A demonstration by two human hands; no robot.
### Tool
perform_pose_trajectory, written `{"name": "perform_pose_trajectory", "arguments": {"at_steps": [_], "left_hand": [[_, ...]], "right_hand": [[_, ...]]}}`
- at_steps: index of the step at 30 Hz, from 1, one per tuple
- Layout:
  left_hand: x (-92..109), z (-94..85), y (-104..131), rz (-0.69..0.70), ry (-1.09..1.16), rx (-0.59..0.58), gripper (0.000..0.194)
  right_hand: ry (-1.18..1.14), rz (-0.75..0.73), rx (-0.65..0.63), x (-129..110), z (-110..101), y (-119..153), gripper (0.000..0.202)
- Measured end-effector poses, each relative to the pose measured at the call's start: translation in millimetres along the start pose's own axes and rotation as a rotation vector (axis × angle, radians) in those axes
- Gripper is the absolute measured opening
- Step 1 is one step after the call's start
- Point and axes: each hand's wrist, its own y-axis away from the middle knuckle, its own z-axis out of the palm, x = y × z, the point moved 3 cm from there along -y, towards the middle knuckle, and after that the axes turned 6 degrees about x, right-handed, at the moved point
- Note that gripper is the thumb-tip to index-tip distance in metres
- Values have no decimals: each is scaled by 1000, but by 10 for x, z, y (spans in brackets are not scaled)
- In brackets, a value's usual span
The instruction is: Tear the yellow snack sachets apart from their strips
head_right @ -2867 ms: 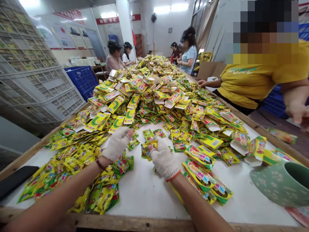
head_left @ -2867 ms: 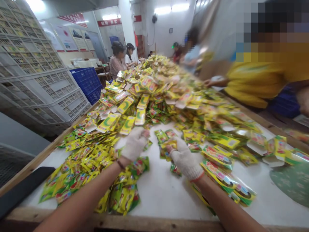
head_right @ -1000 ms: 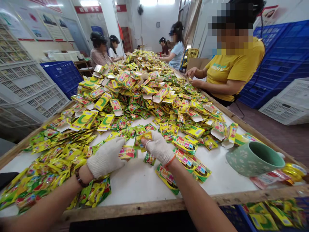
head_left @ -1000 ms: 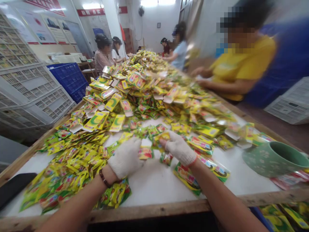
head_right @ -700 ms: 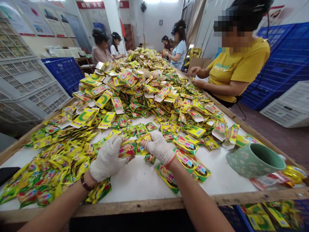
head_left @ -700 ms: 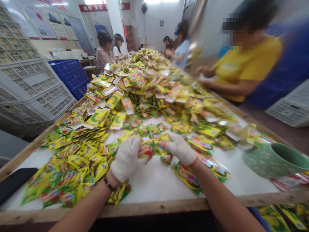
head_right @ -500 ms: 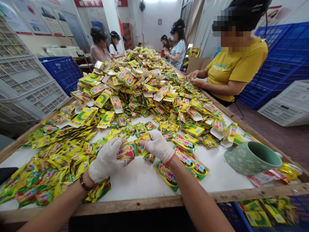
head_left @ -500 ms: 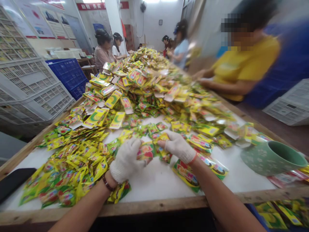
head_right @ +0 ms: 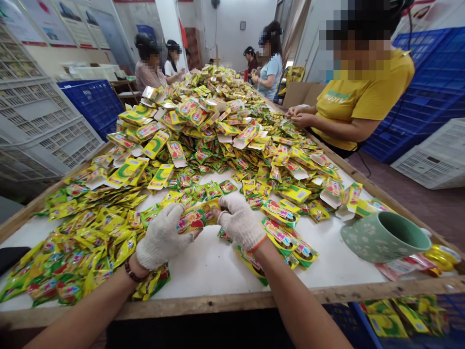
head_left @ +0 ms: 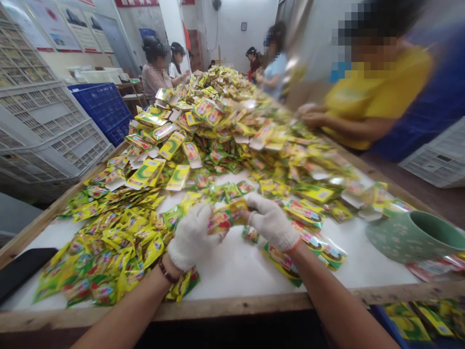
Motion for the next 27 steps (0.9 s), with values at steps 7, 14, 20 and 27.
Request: {"name": "perform_pose_trajectory", "arguments": {"at_steps": [7,14,20,27], "left_hand": [[30,28,36,121,54,24,39],[49,-7,14,172,98,55,50],[147,-86,-11,154,183,118,49],[302,-213,92,-366,831,-305,19]], "right_hand": [[24,227,-141,22,79,23,10],[-234,494,-268,-12,101,103,9],[-476,408,-760,-105,179,201,20],[121,173,-566,-241,51,182,10]]}}
